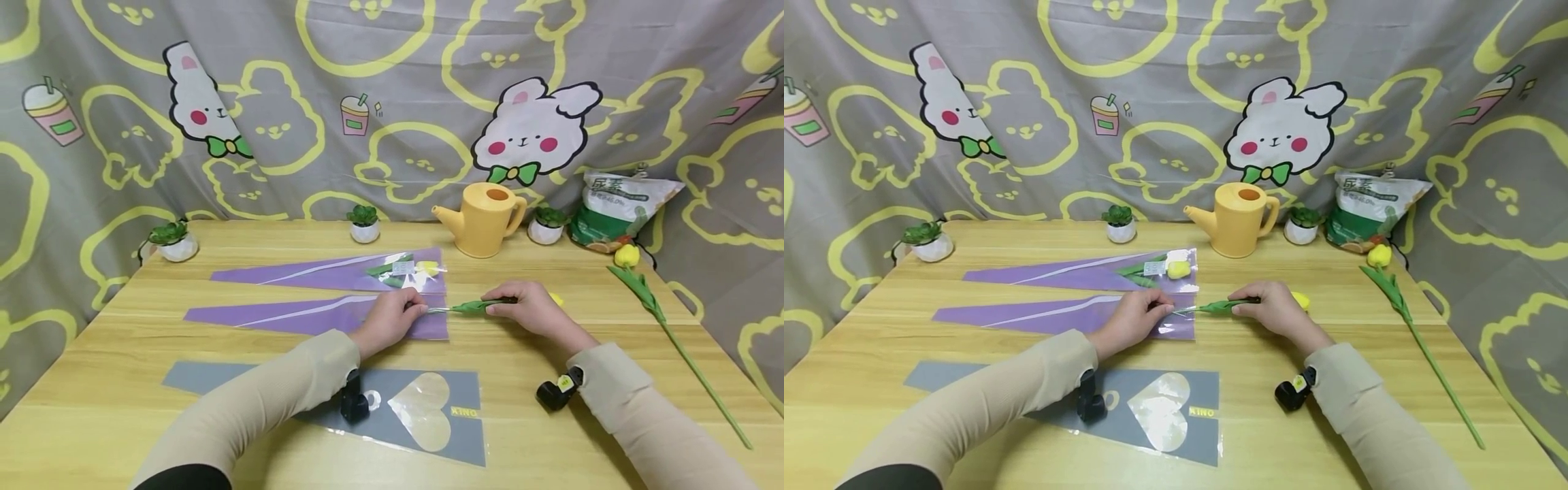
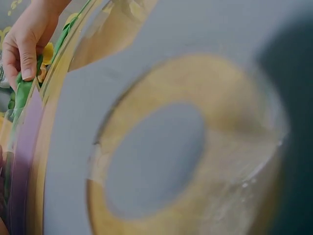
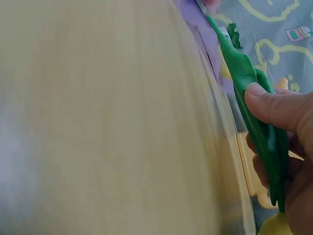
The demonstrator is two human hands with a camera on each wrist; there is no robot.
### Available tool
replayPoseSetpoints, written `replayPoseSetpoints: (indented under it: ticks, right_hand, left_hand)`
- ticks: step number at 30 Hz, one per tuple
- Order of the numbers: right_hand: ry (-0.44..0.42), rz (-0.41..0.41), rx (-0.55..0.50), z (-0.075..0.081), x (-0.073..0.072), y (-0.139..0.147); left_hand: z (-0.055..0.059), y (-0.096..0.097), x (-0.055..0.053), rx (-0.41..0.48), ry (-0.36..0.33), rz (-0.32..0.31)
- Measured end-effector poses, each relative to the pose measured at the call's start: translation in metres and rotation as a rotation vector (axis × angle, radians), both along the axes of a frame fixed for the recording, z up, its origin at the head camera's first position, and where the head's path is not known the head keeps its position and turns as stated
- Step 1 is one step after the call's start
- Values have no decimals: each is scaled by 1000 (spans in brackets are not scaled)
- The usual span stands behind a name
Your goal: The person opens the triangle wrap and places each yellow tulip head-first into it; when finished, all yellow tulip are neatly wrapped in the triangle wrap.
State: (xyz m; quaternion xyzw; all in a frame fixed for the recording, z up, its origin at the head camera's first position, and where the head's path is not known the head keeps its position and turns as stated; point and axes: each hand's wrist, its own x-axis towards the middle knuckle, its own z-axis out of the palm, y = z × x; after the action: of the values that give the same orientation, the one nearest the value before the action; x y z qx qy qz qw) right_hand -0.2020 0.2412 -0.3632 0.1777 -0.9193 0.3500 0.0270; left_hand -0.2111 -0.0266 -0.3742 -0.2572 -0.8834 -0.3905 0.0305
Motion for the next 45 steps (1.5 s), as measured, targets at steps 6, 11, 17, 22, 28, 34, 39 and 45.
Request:
replayPoseSetpoints:
  ticks: [6,11,17,22,28,34,39,45]
  right_hand:
    - [-39,-36,-50,-1,-1,-9]
    - [-49,-59,-74,-3,-1,-10]
    - [-39,-45,-107,-2,0,-15]
    - [-29,-21,-116,2,3,-24]
    - [-53,0,-140,1,3,-34]
    - [-100,-9,-144,-4,0,-44]
    - [-134,-21,-132,-5,-1,-47]
    - [-176,-72,-158,3,3,-42]
  left_hand:
    - [-2,1,-1,10,18,15]
    - [-2,2,-1,24,10,23]
    - [-1,3,0,35,12,24]
    - [-2,8,4,46,10,-2]
    - [-3,13,7,73,11,-11]
    - [-4,15,8,94,11,-6]
    - [-8,14,6,119,5,13]
    - [-9,12,6,127,7,18]
